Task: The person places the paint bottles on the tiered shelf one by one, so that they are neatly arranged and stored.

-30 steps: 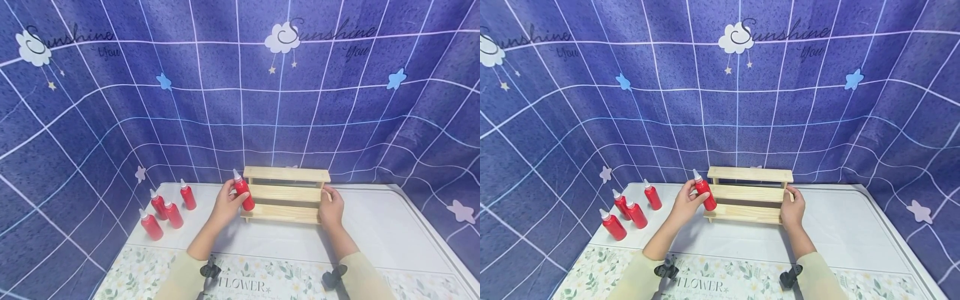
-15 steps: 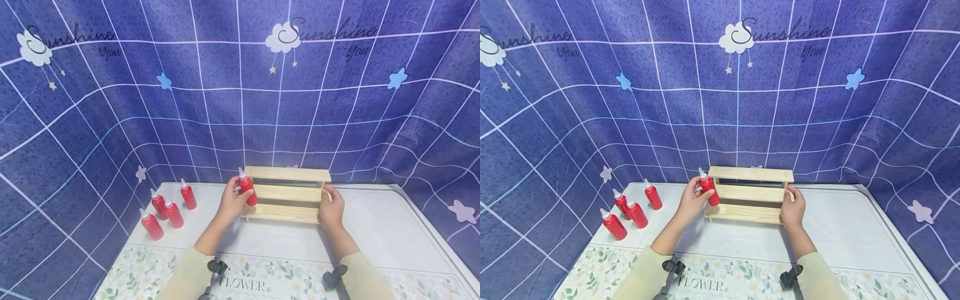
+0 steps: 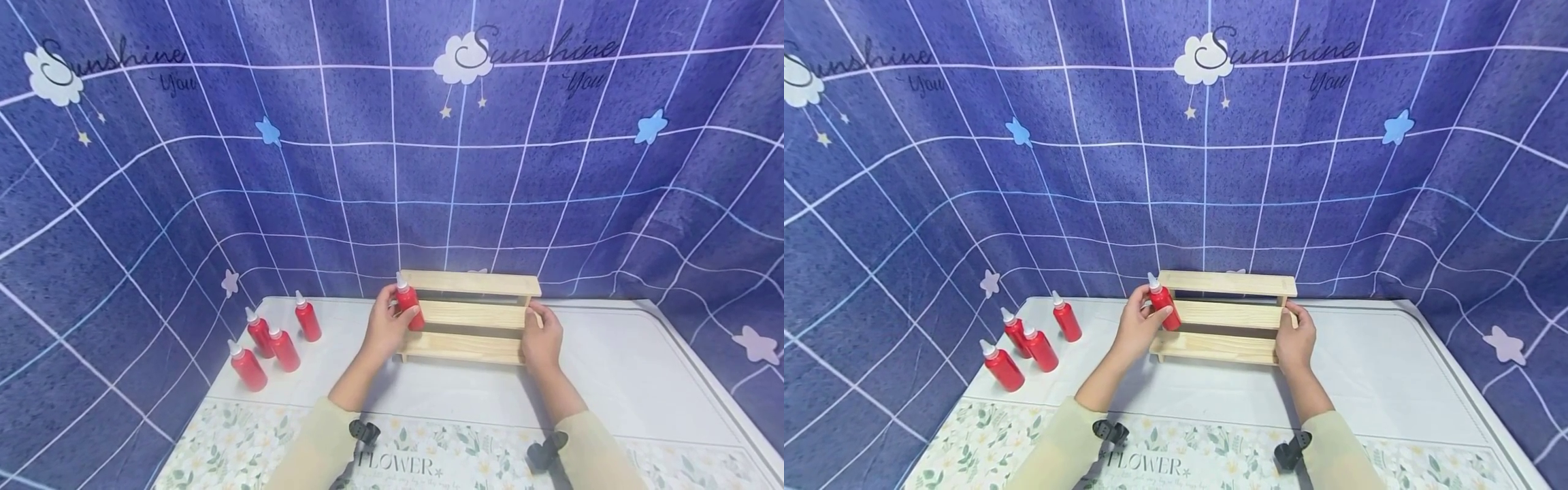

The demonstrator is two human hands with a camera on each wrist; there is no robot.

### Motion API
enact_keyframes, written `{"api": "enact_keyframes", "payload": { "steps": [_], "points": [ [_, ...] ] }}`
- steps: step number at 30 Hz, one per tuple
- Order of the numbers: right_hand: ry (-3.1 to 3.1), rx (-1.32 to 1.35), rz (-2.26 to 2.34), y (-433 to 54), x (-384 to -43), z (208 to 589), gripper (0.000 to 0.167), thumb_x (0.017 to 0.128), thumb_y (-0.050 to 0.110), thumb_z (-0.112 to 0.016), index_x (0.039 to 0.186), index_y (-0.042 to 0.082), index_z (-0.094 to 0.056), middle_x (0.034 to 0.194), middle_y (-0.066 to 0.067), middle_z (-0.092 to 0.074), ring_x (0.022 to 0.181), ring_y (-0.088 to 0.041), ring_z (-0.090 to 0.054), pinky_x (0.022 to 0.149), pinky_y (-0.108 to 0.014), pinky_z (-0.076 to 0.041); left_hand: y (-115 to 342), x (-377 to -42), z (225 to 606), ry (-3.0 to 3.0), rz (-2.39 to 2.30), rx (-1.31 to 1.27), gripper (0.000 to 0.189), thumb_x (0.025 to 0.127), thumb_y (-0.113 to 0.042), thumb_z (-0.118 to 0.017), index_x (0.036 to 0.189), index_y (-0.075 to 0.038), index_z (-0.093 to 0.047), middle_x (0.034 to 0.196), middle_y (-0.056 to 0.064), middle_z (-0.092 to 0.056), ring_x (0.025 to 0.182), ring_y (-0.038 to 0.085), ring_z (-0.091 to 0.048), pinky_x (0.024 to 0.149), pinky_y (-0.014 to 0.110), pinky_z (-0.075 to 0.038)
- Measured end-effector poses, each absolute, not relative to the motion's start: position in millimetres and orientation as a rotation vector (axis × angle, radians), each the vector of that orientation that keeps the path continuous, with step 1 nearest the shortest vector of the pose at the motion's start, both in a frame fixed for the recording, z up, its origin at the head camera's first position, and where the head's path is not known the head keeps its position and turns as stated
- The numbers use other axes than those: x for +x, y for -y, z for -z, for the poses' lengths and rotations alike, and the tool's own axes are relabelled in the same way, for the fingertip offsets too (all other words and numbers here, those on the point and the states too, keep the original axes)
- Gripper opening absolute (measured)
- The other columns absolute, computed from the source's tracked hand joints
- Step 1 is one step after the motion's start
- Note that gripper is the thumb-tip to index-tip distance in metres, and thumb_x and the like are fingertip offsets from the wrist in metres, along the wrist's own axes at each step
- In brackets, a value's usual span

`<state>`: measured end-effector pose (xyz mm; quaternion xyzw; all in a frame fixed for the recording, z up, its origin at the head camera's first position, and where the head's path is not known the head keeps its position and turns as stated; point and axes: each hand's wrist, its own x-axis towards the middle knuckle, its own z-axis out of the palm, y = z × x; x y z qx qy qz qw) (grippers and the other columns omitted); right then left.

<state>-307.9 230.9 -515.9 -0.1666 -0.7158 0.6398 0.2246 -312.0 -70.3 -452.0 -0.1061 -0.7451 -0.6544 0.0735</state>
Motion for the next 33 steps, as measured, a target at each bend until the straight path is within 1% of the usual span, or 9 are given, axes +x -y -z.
{"api": "enact_keyframes", "payload": {
  "steps": [7, 13, 20, 24, 29, 31, 33],
  "points": [
    [1.966, -0.476, -1.754, -230.5, -310.1, 517.1, 0.034, 0.110, 0.014, -0.050, 0.138, -0.002, -0.061, 0.157, -0.021, -0.054, 0.157, -0.035, -0.039, 0.134, -0.051, -0.027, 65.2, -314.2, 453.7, 2.238, 1.892, -0.364, 0.056, 0.095, -0.001, -0.073, 0.146, -0.005, -0.050, 0.146, 0.023, -0.059, 0.136, 0.042, -0.062, 0.116, 0.051, -0.052],
    [1.970, -0.480, -1.745, -229.9, -310.4, 517.5, 0.033, 0.109, 0.013, -0.050, 0.136, -0.002, -0.061, 0.155, -0.021, -0.056, 0.155, -0.035, -0.042, 0.132, -0.051, -0.030, 62.2, -317.4, 455.1, 2.291, 1.747, -0.405, 0.055, 0.096, -0.004, -0.073, 0.147, -0.006, -0.051, 0.142, 0.024, -0.064, 0.132, 0.040, -0.066, 0.112, 0.047, -0.056],
    [1.965, -0.461, -1.742, -231.0, -311.4, 516.9, 0.033, 0.109, 0.013, -0.050, 0.136, -0.003, -0.061, 0.154, -0.022, -0.057, 0.154, -0.036, -0.043, 0.132, -0.051, -0.029, 62.2, -323.0, 456.8, 2.363, 1.629, -0.428, 0.062, 0.096, -0.003, -0.073, 0.153, -0.004, -0.048, 0.148, 0.023, -0.059, 0.136, 0.040, -0.063, 0.113, 0.044, -0.055],
    [1.967, -0.463, -1.737, -231.4, -312.2, 516.8, 0.033, 0.109, 0.012, -0.050, 0.136, -0.003, -0.061, 0.154, -0.022, -0.057, 0.154, -0.037, -0.043, 0.132, -0.051, -0.030, 62.7, -326.1, 457.5, 2.419, 1.557, -0.408, 0.067, 0.095, -0.004, -0.076, 0.155, -0.004, -0.047, 0.145, 0.023, -0.058, 0.133, 0.039, -0.065, 0.111, 0.043, -0.057],
    [1.971, -0.477, -1.738, -231.8, -311.9, 518.7, 0.034, 0.109, 0.013, -0.049, 0.137, -0.002, -0.060, 0.155, -0.022, -0.056, 0.154, -0.036, -0.043, 0.132, -0.052, -0.031, 63.0, -327.6, 458.7, 2.450, 1.507, -0.406, 0.067, 0.093, -0.003, -0.078, 0.153, -0.002, -0.049, 0.137, 0.023, -0.059, 0.129, 0.039, -0.066, 0.109, 0.043, -0.058],
    [1.978, -0.482, -1.733, -231.6, -311.8, 518.9, 0.034, 0.110, 0.014, -0.049, 0.137, -0.002, -0.060, 0.155, -0.022, -0.056, 0.155, -0.037, -0.042, 0.132, -0.052, -0.030, 63.3, -328.1, 459.9, 2.466, 1.468, -0.400, 0.066, 0.093, -0.005, -0.079, 0.152, -0.001, -0.050, 0.133, 0.021, -0.061, 0.125, 0.036, -0.067, 0.108, 0.042, -0.059],
    [1.984, -0.488, -1.725, -231.2, -311.9, 518.7, 0.034, 0.109, 0.014, -0.049, 0.137, -0.002, -0.061, 0.156, -0.022, -0.056, 0.155, -0.037, -0.041, 0.132, -0.052, -0.029, 63.6, -329.3, 461.7, 2.483, 1.413, -0.392, 0.064, 0.092, -0.008, -0.080, 0.149, -0.001, -0.053, 0.128, 0.019, -0.063, 0.116, 0.032, -0.069, 0.102, 0.041, -0.061]
  ]
}}
